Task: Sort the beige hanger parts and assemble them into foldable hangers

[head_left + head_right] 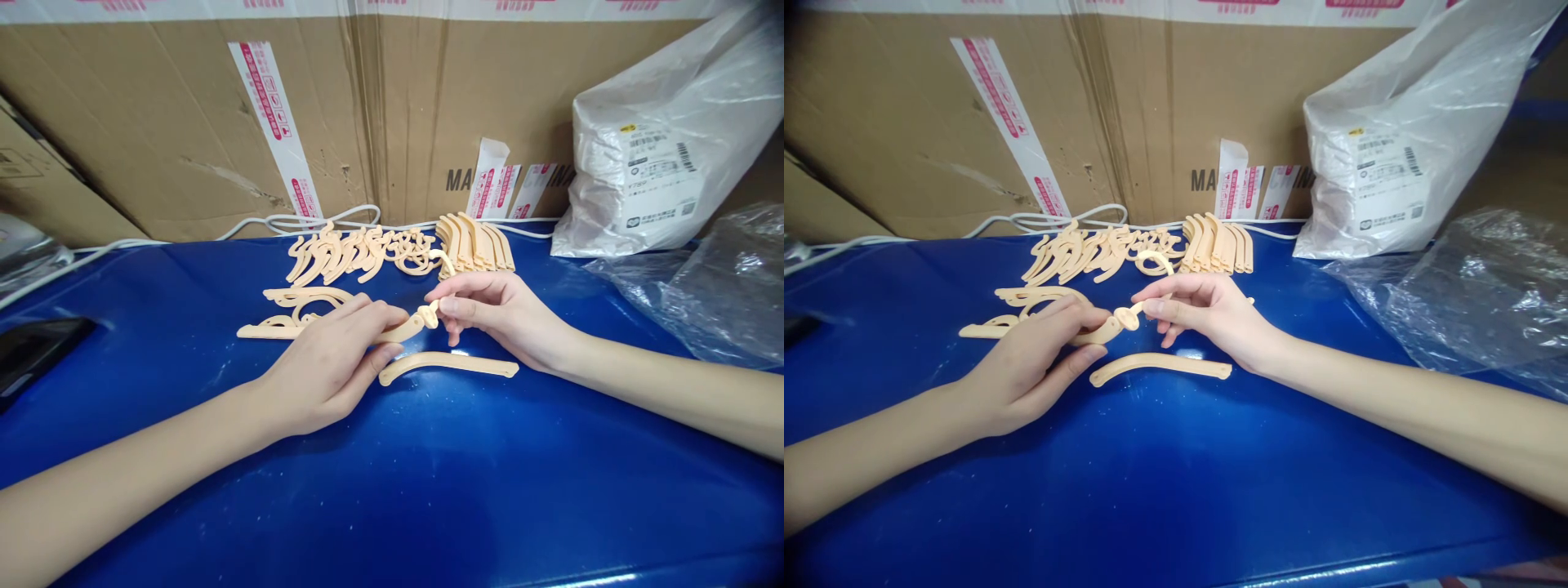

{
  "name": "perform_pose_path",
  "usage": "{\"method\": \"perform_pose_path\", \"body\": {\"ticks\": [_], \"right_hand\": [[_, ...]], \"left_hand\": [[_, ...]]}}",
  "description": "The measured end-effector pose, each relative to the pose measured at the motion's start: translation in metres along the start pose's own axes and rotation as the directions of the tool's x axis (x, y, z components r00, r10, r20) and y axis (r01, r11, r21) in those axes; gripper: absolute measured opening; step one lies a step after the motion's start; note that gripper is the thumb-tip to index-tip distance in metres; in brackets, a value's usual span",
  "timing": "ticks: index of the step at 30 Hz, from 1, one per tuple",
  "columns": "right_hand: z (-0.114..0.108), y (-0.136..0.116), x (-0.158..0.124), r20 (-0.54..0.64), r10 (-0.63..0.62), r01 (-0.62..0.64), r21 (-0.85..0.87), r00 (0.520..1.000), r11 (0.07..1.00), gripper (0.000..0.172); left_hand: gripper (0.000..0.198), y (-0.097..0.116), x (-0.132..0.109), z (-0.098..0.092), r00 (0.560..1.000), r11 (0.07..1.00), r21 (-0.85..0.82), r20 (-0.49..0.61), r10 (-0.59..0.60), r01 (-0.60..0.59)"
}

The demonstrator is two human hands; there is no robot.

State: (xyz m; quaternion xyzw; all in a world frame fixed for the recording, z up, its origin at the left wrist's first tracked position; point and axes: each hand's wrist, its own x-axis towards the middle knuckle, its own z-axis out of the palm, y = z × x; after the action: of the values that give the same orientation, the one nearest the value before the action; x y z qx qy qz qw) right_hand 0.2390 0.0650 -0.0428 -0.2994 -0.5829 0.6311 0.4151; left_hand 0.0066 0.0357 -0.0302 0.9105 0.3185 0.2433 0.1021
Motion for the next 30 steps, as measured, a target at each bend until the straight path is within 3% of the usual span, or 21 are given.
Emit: {"method": "perform_pose_path", "body": {"ticks": [19, 30], "right_hand": [[-0.0007, -0.0009, -0.002, 0.12, 0.012, -0.012, -0.004, 0.993, 1.0, 0.007], [-0.0039, 0.0011, -0.0005, 0.177, -0.019, 0.022, -0.014, 0.984, 1.0, 0.006]], "left_hand": [[0.021, 0.0016, -0.0021, 0.003, 0.998, 0.999, -0.036, 0.069, -0.014, 0.016], [0.022, -0.0059, -0.0042, 0.0072, 0.993, 0.994, 0.028, -0.035, 0.111, -0.11]]}}
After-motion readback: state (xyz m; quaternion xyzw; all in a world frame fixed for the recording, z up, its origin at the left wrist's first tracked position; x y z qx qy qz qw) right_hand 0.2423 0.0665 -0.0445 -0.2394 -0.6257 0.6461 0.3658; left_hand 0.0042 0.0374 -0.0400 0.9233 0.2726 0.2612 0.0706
